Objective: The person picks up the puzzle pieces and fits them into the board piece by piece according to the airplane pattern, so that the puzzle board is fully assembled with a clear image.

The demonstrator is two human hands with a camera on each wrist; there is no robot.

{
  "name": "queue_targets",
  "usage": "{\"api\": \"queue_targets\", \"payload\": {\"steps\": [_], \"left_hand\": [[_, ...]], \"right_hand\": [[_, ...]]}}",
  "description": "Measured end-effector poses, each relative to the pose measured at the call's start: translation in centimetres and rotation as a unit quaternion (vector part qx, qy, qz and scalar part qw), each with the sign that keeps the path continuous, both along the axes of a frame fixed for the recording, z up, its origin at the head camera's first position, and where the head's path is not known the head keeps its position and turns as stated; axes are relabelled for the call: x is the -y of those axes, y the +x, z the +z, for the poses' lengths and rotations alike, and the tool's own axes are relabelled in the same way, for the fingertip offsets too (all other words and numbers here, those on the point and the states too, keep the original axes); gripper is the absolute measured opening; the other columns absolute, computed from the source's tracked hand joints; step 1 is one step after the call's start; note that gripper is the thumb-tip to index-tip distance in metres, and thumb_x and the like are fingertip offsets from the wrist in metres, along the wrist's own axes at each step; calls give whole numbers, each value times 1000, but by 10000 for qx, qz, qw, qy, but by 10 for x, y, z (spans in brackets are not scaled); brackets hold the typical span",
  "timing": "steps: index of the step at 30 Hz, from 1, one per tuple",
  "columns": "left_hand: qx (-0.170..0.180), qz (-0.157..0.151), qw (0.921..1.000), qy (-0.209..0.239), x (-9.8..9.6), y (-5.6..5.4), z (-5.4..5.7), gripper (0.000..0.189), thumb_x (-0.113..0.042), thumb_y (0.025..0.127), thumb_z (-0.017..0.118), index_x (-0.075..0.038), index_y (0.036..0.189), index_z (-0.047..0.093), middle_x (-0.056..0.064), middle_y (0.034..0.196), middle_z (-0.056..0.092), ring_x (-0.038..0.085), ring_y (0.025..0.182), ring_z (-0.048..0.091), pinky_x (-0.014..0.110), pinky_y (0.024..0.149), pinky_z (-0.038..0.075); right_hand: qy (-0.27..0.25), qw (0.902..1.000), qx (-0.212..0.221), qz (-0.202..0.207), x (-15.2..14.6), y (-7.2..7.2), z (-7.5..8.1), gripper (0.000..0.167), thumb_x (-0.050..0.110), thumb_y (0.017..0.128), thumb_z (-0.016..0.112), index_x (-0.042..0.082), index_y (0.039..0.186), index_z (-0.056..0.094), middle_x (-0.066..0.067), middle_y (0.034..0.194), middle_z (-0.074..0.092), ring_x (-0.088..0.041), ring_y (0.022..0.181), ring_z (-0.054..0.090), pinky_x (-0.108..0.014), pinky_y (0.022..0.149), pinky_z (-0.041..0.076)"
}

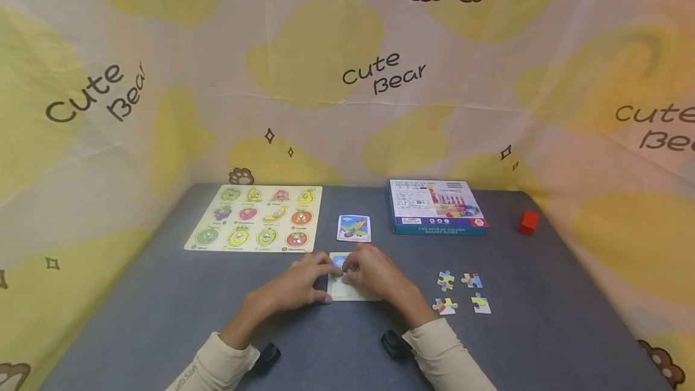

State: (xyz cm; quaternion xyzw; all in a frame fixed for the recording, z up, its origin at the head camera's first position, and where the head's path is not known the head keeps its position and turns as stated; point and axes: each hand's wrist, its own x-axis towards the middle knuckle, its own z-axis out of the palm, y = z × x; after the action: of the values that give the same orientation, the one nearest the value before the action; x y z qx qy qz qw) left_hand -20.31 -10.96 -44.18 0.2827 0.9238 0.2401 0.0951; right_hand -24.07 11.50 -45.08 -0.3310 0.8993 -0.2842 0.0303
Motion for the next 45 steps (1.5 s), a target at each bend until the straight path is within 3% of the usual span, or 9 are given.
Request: {"api": "queue_targets", "payload": {"steps": [8, 15, 26, 38, 45], "left_hand": [[-180, 65, 9998, 18, 0, 1, -1, 49, -23, 89, 87, -15, 135, 73, 2, 128, 61, 25, 119, 53, 51, 96, 40], [-206, 49, 9998, 59, -1, 1, -1, 48, -22, 89, 87, -14, 135, 73, 3, 129, 61, 26, 122, 54, 54, 97, 41], [-137, 86, 9998, 149, 0, 2, -1, 49, -21, 88, 88, -13, 134, 73, 5, 130, 61, 28, 123, 54, 52, 95, 40], [-78, 98, 9998, 121, -1, 0, -1, 49, -22, 89, 87, -14, 135, 73, 5, 132, 61, 28, 123, 53, 52, 96, 39], [-73, 84, 9999, 115, -1, 1, 0, 49, -22, 90, 87, -14, 136, 72, 6, 134, 61, 29, 126, 53, 53, 97, 40]], "right_hand": [[39, 9980, 576, 269, -12, 1, 8, 26, 15, 89, 86, 7, 113, 83, 0, 98, 67, -15, 87, 54, -29, 75, 43], [-305, 9954, 907, -59, -34, 7, 10, 32, 24, 94, 83, 12, 123, 79, 0, 107, 68, -18, 98, 60, -34, 85, 49], [-39, 9971, 472, -590, -85, 15, 12, 31, 26, 94, 82, 13, 123, 79, 1, 114, 71, -21, 110, 59, -49, 95, 49], [310, 9933, 12, -1117, -150, 29, 20, 35, 25, 91, 84, 10, 122, 78, 0, 113, 71, -24, 108, 58, -52, 93, 47], [570, 9871, 94, -1491, -179, 31, 19, 37, 27, 90, 86, 8, 121, 79, -6, 114, 72, -29, 109, 58, -52, 91, 49]]}}
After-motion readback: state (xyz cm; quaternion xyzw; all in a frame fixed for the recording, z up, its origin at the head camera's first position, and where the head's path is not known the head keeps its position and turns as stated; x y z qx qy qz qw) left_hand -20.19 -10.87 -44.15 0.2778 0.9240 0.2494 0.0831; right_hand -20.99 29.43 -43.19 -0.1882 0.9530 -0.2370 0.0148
